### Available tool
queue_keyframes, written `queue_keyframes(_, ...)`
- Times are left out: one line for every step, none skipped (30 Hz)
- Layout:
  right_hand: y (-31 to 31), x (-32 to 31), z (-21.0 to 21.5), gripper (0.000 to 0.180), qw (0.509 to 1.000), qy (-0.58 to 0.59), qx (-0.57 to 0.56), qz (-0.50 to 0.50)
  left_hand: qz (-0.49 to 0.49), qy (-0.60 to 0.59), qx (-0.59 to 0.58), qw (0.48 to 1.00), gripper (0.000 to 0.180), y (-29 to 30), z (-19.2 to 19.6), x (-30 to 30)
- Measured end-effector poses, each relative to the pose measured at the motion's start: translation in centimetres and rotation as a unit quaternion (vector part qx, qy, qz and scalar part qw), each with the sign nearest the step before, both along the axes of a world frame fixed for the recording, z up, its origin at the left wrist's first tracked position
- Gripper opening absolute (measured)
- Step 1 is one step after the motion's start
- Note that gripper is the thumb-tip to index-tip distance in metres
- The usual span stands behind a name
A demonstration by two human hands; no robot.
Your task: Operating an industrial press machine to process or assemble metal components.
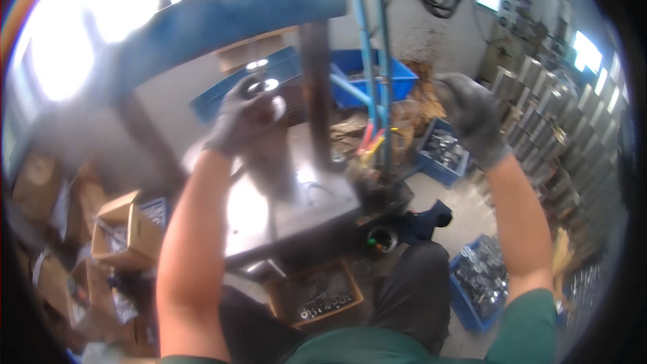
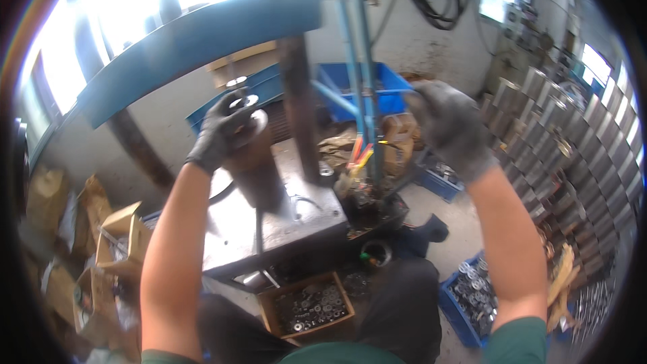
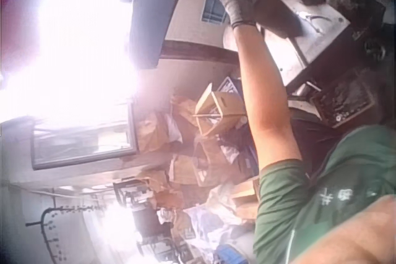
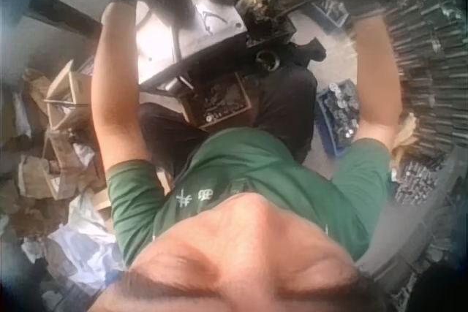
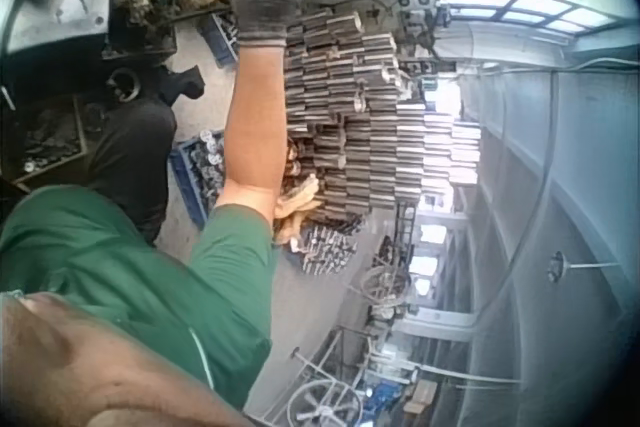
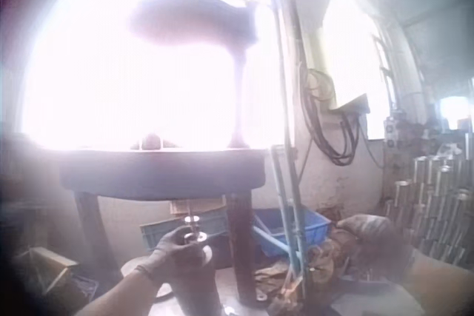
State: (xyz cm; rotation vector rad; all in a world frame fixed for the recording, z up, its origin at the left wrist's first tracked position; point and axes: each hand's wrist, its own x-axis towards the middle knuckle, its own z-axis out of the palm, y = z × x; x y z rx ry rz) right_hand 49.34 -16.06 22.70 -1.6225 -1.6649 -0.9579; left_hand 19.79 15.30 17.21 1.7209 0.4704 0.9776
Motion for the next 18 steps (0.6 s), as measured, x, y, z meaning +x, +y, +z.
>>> queue_keyframes(-0.3,0.5,0.2,0.020,1.000,0.006,0.008,-0.025,-0.009,-0.003,-0.030,1.000,0.052,-1.2,0.6,0.7)
queue_keyframes(0.2,1.4,-0.3,0.020,0.997,-0.064,0.029,-0.027,-0.016,-0.001,-0.061,0.998,0.054,-1.9,1.2,0.8)
queue_keyframes(0.2,2.2,-0.6,0.019,0.989,-0.139,0.041,-0.037,-0.050,-0.019,-0.096,0.994,0.055,-1.5,0.8,1.1)
queue_keyframes(1.1,0.3,-0.2,0.017,0.978,-0.185,0.089,-0.028,0.005,0.005,0.119,0.993,0.057,2.8,-1.6,-0.7)
queue_keyframes(0.5,-1.2,0.4,0.017,0.996,-0.074,0.057,0.003,-0.023,-0.006,0.055,0.998,0.059,6.1,-3.2,-1.7)
queue_keyframes(0.5,0.1,-0.9,0.022,0.998,-0.029,0.048,-0.009,0.029,0.050,0.175,0.983,0.057,4.1,-2.2,-1.2)
queue_keyframes(-0.6,-1.0,-0.1,0.027,0.999,0.032,0.003,0.025,0.011,0.005,0.034,0.999,0.055,1.8,-0.8,-1.6)
queue_keyframes(-1.2,-1.7,-0.7,0.026,0.996,0.088,0.007,0.028,0.060,0.003,0.097,0.993,0.052,1.7,-1.8,-1.5)
queue_keyframes(-3.1,-2.6,-0.6,0.024,0.994,0.109,0.006,0.004,0.067,0.049,0.221,0.972,0.052,2.8,-2.6,-1.7)
queue_keyframes(-4.5,-3.3,-1.7,0.020,0.994,0.093,0.047,-0.011,0.082,0.089,0.346,0.930,0.052,4.0,-3.6,-2.0)
queue_keyframes(-5.4,-3.0,-3.0,0.018,0.999,0.042,-0.010,-0.007,0.023,-0.010,0.210,0.977,0.050,4.4,-5.2,-1.9)
queue_keyframes(-7.4,-4.1,-3.9,0.017,0.998,0.064,0.021,0.001,-0.033,-0.100,0.062,0.993,0.048,4.2,-7.1,-1.6)
queue_keyframes(-9.2,-5.4,-5.0,0.017,0.995,0.085,0.053,0.011,-0.054,-0.099,0.058,0.992,0.048,3.1,-9.5,-1.0)
queue_keyframes(-11.1,-5.7,-6.9,0.020,0.993,0.069,0.050,0.078,0.015,0.042,0.258,0.965,0.049,1.6,-12.0,-0.4)
queue_keyframes(-12.4,-6.0,-8.9,0.024,0.986,0.052,0.048,0.148,0.088,0.174,0.447,0.873,0.050,0.1,-14.2,0.3)
queue_keyframes(-13.7,-7.2,-10.1,0.024,0.988,0.055,0.049,0.135,0.159,0.292,0.607,0.722,0.052,-2.0,-15.4,1.2)
queue_keyframes(-15.7,-8.6,-11.1,0.027,0.984,0.102,0.035,0.140,0.060,0.151,0.367,0.916,0.048,-8.7,-15.8,2.7)
queue_keyframes(-17.0,-10.4,-11.7,0.031,0.976,0.151,0.022,0.156,-0.037,0.004,0.077,0.996,0.043,-17.8,-14.8,3.1)
